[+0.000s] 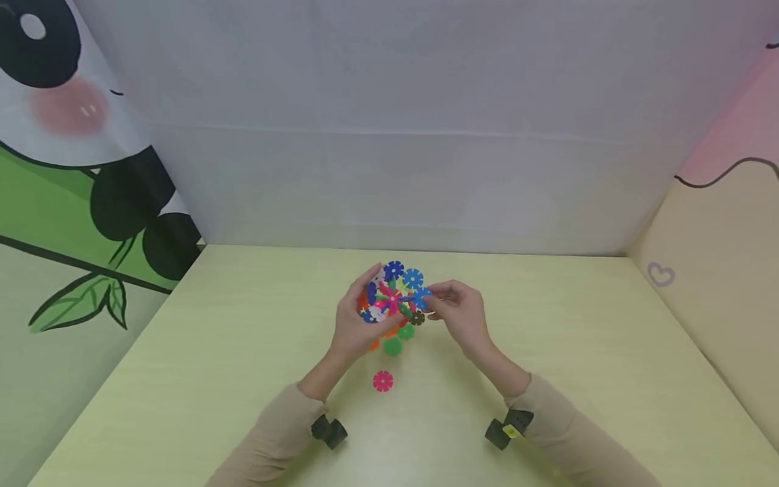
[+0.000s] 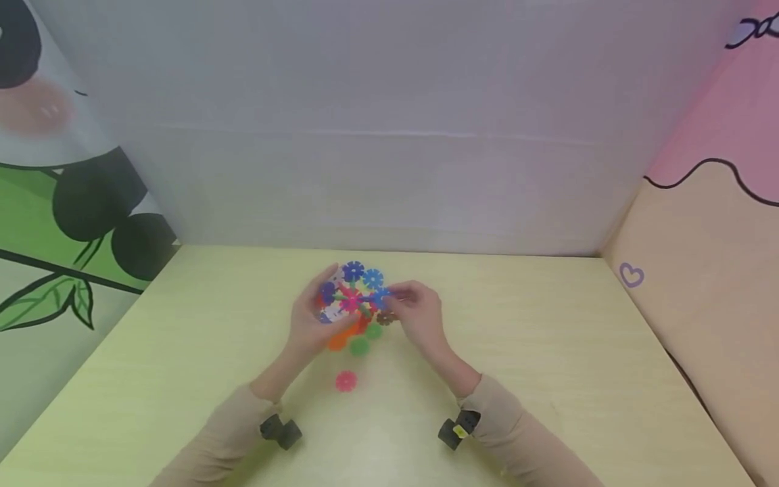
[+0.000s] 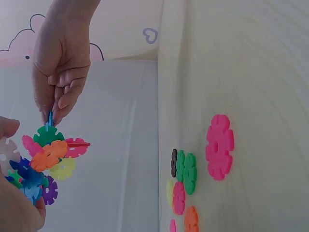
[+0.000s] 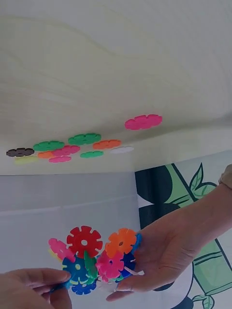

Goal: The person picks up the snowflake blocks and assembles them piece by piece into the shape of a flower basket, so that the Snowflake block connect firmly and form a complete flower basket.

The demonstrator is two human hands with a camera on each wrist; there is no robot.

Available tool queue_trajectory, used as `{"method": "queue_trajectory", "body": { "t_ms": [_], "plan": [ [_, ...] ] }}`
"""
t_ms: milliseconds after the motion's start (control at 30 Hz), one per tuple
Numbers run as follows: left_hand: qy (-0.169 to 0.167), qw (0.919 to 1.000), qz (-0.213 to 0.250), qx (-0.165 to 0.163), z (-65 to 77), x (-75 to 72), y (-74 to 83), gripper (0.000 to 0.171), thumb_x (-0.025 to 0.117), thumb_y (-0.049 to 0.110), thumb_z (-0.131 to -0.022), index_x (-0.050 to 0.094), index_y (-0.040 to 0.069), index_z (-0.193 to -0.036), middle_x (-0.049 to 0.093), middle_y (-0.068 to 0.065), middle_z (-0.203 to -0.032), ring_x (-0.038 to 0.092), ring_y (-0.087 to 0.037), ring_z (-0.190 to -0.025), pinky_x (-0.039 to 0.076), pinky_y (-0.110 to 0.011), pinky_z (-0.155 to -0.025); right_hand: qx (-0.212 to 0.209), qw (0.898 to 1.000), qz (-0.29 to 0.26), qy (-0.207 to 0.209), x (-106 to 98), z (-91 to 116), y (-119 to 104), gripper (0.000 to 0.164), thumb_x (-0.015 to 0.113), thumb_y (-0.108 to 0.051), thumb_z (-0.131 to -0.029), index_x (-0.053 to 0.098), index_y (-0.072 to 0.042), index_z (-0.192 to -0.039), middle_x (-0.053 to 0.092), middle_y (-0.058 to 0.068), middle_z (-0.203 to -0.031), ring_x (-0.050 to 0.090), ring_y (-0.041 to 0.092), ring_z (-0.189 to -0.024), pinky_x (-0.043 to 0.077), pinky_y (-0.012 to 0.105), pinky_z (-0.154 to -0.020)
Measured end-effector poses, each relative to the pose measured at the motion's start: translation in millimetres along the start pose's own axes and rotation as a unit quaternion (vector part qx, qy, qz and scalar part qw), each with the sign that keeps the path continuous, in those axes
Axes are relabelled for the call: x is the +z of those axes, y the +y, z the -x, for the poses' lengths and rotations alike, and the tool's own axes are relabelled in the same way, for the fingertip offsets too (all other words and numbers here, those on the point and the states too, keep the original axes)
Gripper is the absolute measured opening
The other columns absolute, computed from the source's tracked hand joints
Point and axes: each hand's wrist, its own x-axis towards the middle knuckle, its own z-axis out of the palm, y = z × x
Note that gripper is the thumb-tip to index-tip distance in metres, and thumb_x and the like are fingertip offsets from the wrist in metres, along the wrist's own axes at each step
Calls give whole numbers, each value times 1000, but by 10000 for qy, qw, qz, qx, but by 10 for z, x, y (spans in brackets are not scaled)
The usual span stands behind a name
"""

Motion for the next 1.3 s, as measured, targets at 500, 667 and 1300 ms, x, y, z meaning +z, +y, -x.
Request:
{"method": "queue_trajectory", "body": {
  "t_ms": [500, 667, 1300],
  "plan": [
    [-297, 9980, -544, -153, -48, -43, 184, 65, 61, 1, -82, 29, 1, -138, 33, -20, -138, 32, -35, -126, 33, -55, -98, -1023, 9916, -673, 417, 78, 89, 31, 15, 64, 5, -80, 62, 11, -94, 63, 28, -87, 65, 10, -65, 55, 29, -61],
    [-90, 9990, -422, -119, -92, -56, 161, 47, 58, -2, -84, 42, -3, -128, 42, -19, -131, 35, -32, -125, 31, -52, -102, -1119, 9904, -686, 436, 106, 90, 34, 15, 63, 5, -80, 62, 11, -95, 63, 28, -88, 65, 11, -67, 55, 32, -62],
    [607, 9971, 443, 122, -63, -33, -192, 39, 65, -2, -80, 57, 3, -118, 56, -10, -121, 52, -20, -111, 51, -22, -79, -1424, 9858, -790, 404, 135, 125, 45, 14, 64, 7, -79, 64, 12, -92, 63, 30, -84, 65, 10, -64, 55, 29, -62]
  ]
}}
